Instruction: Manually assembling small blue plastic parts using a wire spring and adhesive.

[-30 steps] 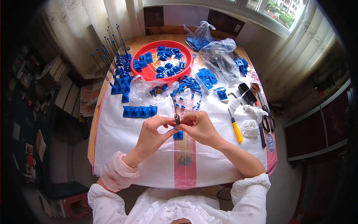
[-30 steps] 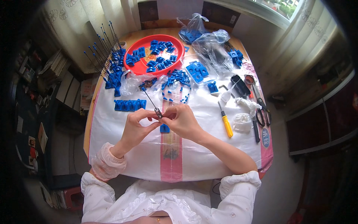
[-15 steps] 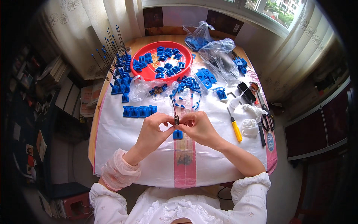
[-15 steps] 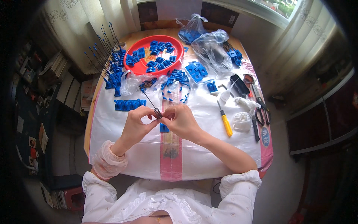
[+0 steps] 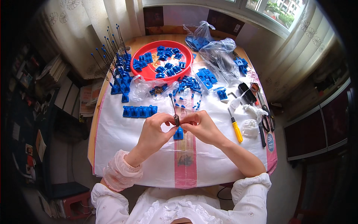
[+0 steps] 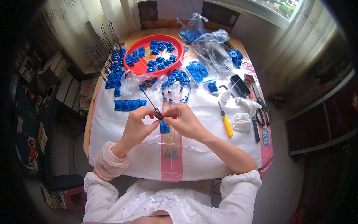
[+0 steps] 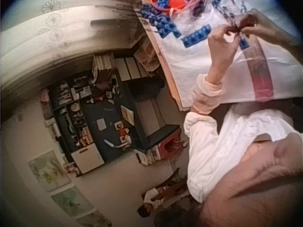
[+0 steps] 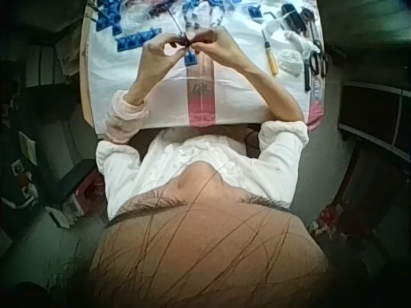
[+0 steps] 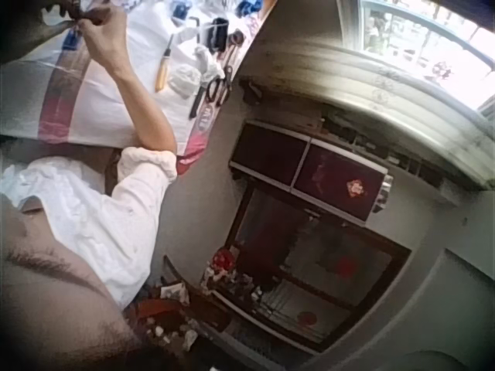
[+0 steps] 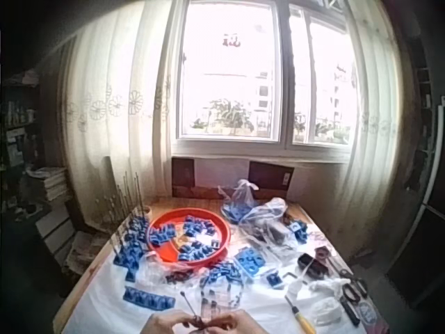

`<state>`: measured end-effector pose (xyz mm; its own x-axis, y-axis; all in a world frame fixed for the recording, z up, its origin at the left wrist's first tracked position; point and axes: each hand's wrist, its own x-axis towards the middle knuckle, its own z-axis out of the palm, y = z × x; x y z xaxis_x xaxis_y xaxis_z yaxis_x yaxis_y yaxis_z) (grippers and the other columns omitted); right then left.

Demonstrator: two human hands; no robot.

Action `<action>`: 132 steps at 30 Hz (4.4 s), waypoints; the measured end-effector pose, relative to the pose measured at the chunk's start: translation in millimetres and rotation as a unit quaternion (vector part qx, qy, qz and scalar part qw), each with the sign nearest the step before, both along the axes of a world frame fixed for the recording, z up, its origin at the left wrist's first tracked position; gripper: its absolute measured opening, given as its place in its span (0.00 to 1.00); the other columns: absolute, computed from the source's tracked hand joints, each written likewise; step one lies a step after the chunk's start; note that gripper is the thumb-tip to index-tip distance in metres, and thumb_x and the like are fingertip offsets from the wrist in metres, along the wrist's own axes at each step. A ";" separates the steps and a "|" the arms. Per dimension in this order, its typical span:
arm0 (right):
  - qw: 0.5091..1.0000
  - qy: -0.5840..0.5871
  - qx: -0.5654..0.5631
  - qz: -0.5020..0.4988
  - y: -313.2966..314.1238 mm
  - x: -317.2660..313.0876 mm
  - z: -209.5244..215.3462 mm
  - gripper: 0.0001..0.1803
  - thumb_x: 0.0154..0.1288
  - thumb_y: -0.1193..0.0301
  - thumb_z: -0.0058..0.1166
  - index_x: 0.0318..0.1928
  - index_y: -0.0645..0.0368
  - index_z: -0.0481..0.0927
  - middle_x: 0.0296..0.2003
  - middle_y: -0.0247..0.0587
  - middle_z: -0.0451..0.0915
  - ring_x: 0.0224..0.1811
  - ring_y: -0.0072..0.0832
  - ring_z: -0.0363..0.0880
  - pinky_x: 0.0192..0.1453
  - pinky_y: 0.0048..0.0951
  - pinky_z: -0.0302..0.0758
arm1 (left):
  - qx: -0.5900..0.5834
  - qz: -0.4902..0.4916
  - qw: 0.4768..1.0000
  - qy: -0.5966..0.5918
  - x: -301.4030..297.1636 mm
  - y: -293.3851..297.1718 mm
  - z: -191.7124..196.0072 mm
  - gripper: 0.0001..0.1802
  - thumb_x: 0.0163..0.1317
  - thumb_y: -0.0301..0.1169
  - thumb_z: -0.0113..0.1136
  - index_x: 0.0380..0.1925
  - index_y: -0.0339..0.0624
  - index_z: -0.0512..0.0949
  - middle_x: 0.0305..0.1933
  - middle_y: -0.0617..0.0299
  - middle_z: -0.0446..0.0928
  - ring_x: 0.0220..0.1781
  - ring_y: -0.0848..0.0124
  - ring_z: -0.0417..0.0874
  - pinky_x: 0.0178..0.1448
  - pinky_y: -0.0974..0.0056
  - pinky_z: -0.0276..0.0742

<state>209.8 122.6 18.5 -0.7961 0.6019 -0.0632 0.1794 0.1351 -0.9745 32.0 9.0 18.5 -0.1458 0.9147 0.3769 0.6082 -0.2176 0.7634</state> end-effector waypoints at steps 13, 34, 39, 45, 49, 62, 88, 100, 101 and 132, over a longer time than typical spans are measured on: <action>0.994 -0.005 -0.113 0.006 16.3 -3.2 -14.7 0.11 0.67 0.77 0.64 0.47 0.71 0.89 0.37 0.44 0.90 0.39 0.23 0.87 0.48 0.24 0.80 | -0.009 0.027 0.999 0.026 2.1 -0.8 -3.1 0.08 0.55 0.25 0.73 0.36 0.41 0.86 0.35 0.61 0.86 0.38 0.65 0.84 0.45 0.60 0.79; 0.926 0.121 0.202 -0.296 41.3 143.8 97.4 0.12 0.71 0.80 0.60 0.53 0.67 0.86 0.37 0.36 0.86 0.41 0.17 0.82 0.50 0.20 0.78 | -0.018 0.007 1.000 -0.008 -2.1 -1.2 -3.6 0.10 0.54 0.24 0.74 0.38 0.38 0.85 0.36 0.57 0.85 0.38 0.67 0.83 0.44 0.62 0.77; 0.921 -0.021 0.202 -0.333 63.0 175.7 20.2 0.18 0.73 0.75 0.62 0.60 0.65 0.82 0.44 0.33 0.82 0.39 0.14 0.76 0.44 0.18 0.76 | -0.007 0.006 1.000 -0.005 -3.3 0.4 -10.8 0.12 0.54 0.24 0.74 0.39 0.38 0.85 0.36 0.59 0.84 0.38 0.67 0.82 0.41 0.62 0.74; 0.894 -0.089 0.273 -0.343 82.3 151.2 -24.3 0.29 0.65 0.68 0.72 0.62 0.67 0.77 0.51 0.42 0.78 0.46 0.24 0.78 0.46 0.25 0.79 | -0.006 0.010 1.000 -0.013 -3.9 -0.5 -14.2 0.11 0.55 0.24 0.74 0.38 0.39 0.84 0.36 0.61 0.84 0.38 0.70 0.82 0.40 0.63 0.72; 0.878 -0.144 0.307 -0.338 114.8 144.9 -46.4 0.28 0.61 0.65 0.75 0.56 0.68 0.79 0.47 0.43 0.79 0.43 0.27 0.78 0.46 0.30 0.79 | -0.013 0.011 0.999 -0.027 -2.9 0.1 -12.6 0.13 0.56 0.25 0.75 0.42 0.41 0.88 0.36 0.65 0.86 0.37 0.75 0.80 0.42 0.66 0.69; 0.913 -0.039 0.222 -0.339 115.8 146.5 -47.4 0.12 0.64 0.72 0.70 0.39 0.64 0.77 0.37 0.39 0.84 0.39 0.23 0.82 0.43 0.28 0.78 | 0.000 0.013 1.000 -0.020 -3.8 2.3 -12.3 0.12 0.55 0.24 0.75 0.39 0.40 0.85 0.37 0.61 0.84 0.39 0.69 0.83 0.43 0.63 0.74; 0.928 0.155 -0.212 -0.265 40.2 119.5 -12.4 0.09 0.72 0.66 0.65 0.42 0.56 0.81 0.24 0.22 0.70 0.24 0.10 0.63 0.30 0.19 0.60 | 0.011 0.040 0.999 -0.013 -13.1 0.7 -12.3 0.11 0.56 0.25 0.76 0.40 0.44 0.88 0.35 0.64 0.85 0.37 0.73 0.82 0.41 0.65 0.70; 0.928 0.144 -0.235 -0.251 31.7 97.2 -25.8 0.09 0.73 0.64 0.63 0.40 0.55 0.81 0.22 0.19 0.67 0.22 0.10 0.59 0.28 0.20 0.56 | 0.010 0.039 0.999 -0.013 -14.9 -0.1 -13.0 0.11 0.56 0.26 0.76 0.41 0.44 0.89 0.35 0.64 0.84 0.37 0.73 0.82 0.42 0.65 0.71; 0.929 0.138 -0.234 -0.251 30.0 97.0 -26.6 0.09 0.74 0.64 0.62 0.40 0.55 0.81 0.22 0.19 0.67 0.22 0.10 0.59 0.28 0.20 0.56 | 0.013 0.039 0.999 -0.010 -15.1 -0.3 -13.0 0.11 0.56 0.26 0.76 0.41 0.44 0.89 0.35 0.64 0.84 0.37 0.73 0.82 0.42 0.65 0.71; 0.950 0.145 -0.117 -0.252 4.4 78.5 -22.7 0.09 0.73 0.67 0.63 0.38 0.54 0.76 0.25 0.22 0.70 0.22 0.10 0.61 0.27 0.20 0.59 | 0.009 0.040 0.999 -0.015 -13.8 0.5 -12.4 0.11 0.56 0.25 0.76 0.40 0.44 0.89 0.35 0.64 0.86 0.37 0.73 0.82 0.42 0.66 0.71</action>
